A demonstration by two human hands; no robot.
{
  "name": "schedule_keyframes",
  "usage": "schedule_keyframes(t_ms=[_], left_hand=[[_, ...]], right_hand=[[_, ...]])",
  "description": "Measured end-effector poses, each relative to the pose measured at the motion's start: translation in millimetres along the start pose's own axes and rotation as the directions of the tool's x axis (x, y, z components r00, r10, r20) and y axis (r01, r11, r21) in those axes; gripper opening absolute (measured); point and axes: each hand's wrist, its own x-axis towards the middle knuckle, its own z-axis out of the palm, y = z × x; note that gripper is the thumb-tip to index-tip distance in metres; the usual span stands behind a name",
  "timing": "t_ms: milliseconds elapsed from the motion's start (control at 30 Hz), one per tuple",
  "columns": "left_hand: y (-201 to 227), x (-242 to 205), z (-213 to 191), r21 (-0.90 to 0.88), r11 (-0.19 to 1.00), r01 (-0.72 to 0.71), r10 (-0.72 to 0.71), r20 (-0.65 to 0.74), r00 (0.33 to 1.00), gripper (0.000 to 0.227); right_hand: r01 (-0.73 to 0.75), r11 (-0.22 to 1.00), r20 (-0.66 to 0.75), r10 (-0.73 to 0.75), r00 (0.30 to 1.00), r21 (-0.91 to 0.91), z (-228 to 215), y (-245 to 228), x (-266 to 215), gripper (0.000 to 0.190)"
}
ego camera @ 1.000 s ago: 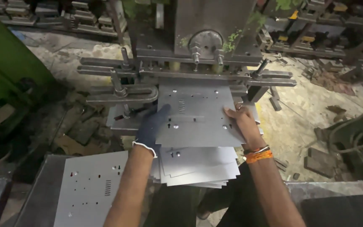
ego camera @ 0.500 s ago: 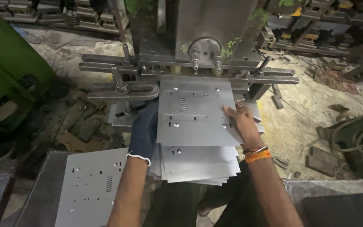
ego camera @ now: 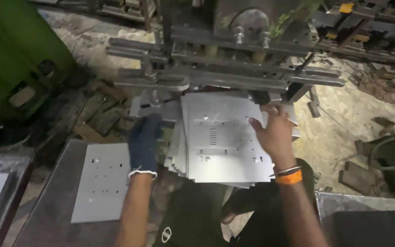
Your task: Placing metal sheets into a stamping machine and stacking them.
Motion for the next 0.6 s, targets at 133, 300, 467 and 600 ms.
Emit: schedule_keyframes(t_ms=[133, 300, 467, 600], left_hand=[[-17, 19, -74, -0.030, 0.997, -0.076, 0.073, -0.104, 0.992, 0.033], [-34, -12, -179, 0.833, 0.548, 0.072, 0.300, -0.276, 0.913, 0.060], [-68, -35, -243, 0.846, 0.259, 0.466, 0.120, -0.507, 0.853, 0.080], [-68, -48, -243, 0.878, 0.208, 0.431, 0.069, -0.453, 0.889, 0.080]], right_hand=[[-0.240, 0.754, 0.238, 0.114, 0.965, 0.611, -14, -117, -2, 0.033], [-0.861, 0.182, 0.865, -0.279, 0.417, 0.474, 22, -277, -75, 0.053], [-0.970, -0.018, 0.964, -0.116, 0.241, 0.241, 191, -357, -232, 0.065], [-1.000, 0.025, 1.000, -0.028, -0.013, -0.012, 162, -356, -217, 0.051]])
